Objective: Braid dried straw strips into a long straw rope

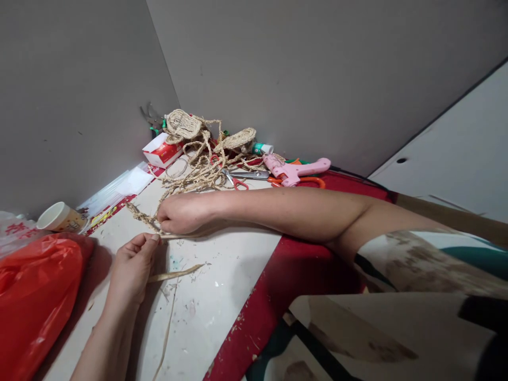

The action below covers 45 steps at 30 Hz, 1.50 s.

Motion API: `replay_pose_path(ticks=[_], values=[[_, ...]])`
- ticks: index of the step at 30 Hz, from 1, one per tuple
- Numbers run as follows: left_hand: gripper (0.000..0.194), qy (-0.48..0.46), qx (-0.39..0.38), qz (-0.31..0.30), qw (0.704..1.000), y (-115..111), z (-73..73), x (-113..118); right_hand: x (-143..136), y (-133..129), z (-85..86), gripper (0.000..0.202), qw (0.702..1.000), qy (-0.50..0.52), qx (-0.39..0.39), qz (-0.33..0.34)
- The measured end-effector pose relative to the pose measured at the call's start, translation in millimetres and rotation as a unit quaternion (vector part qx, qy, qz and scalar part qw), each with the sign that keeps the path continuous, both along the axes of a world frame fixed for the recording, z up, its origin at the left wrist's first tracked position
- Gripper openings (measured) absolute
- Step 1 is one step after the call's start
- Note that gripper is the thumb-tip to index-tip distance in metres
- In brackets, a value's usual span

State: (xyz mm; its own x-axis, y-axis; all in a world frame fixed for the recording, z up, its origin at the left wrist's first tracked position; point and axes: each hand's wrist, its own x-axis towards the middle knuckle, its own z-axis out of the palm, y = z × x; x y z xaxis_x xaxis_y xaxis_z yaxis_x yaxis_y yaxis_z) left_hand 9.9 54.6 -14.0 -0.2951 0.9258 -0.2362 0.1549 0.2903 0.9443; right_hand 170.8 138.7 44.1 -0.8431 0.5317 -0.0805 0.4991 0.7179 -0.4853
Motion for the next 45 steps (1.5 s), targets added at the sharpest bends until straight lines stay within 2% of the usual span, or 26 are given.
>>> replay_pose_path(ticks=[4,8,12,16,20,23,24,26,28,29,31,33,35,38,40,43,45], values=[[0.027,-0.020,0.009,0.004,1.000,0.9,-0.6,1.2,-3.4,-8.2,-4.7,0.027,0.999,0.027,-0.024,0.006],[0.026,-0.102,-0.025,0.001,0.994,-0.3,4.9,2.2,-8.5,-21.4,-16.2,0.030,0.998,0.040,-0.048,-0.010],[0.030,-0.155,-0.044,0.005,0.987,-3.0,9.5,2.9,-10.5,-31.9,-21.5,0.033,0.999,0.011,-0.015,-0.031],[0.029,-0.167,-0.030,0.008,0.985,-4.5,9.7,5.1,-10.6,-39.1,-22.5,0.035,0.999,0.006,0.035,-0.009],[0.026,-0.156,-0.024,0.010,0.987,-3.9,8.5,4.2,-3.2,-41.4,-12.6,0.029,0.997,-0.022,0.046,0.055],[0.024,-0.152,-0.013,0.010,0.988,-3.5,7.7,1.4,8.3,-33.7,5.2,0.032,0.995,0.022,0.005,0.096],[0.024,-0.149,-0.009,0.012,0.989,-3.5,7.6,0.8,11.5,-29.4,10.6,0.036,0.995,0.059,-0.002,0.082],[0.025,-0.145,-0.007,0.014,0.989,-3.7,7.8,0.6,14.4,-20.3,16.4,0.039,0.989,0.145,0.021,-0.001],[0.026,-0.143,-0.009,0.013,0.990,-3.8,8.1,1.3,11.5,-12.4,12.4,0.036,0.978,0.190,0.039,-0.077],[0.026,-0.144,-0.010,0.010,0.990,-3.7,8.1,1.5,8.1,-9.4,7.0,0.036,0.977,0.191,0.016,-0.089],[0.025,-0.146,-0.006,0.004,0.989,-3.3,7.3,1.4,-0.1,-5.1,-7.3,0.037,0.981,0.154,-0.102,-0.067],[0.024,-0.142,-0.004,-0.004,0.990,-2.7,5.9,0.3,-7.3,-2.0,-20.8,0.039,0.972,0.116,-0.202,-0.039],[0.022,-0.133,-0.007,-0.021,0.991,-2.2,4.6,-1.3,-10.9,1.4,-28.5,0.036,0.968,0.104,-0.228,-0.022],[0.024,-0.109,-0.017,-0.050,0.993,-2.2,4.9,-2.1,-10.4,7.2,-30.3,0.033,0.961,0.086,-0.261,-0.006],[0.025,-0.087,-0.015,-0.057,0.994,-2.9,6.8,-1.1,-9.2,9.9,-29.8,0.034,0.938,0.078,-0.337,-0.007],[0.028,-0.045,-0.010,-0.053,0.998,-4.3,11.1,0.8,-9.9,10.4,-32.6,0.033,0.885,0.095,-0.455,-0.031],[0.030,-0.023,-0.012,-0.059,0.998,-4.9,14.3,0.0,-11.7,8.8,-36.6,0.032,0.855,0.109,-0.505,-0.049]])
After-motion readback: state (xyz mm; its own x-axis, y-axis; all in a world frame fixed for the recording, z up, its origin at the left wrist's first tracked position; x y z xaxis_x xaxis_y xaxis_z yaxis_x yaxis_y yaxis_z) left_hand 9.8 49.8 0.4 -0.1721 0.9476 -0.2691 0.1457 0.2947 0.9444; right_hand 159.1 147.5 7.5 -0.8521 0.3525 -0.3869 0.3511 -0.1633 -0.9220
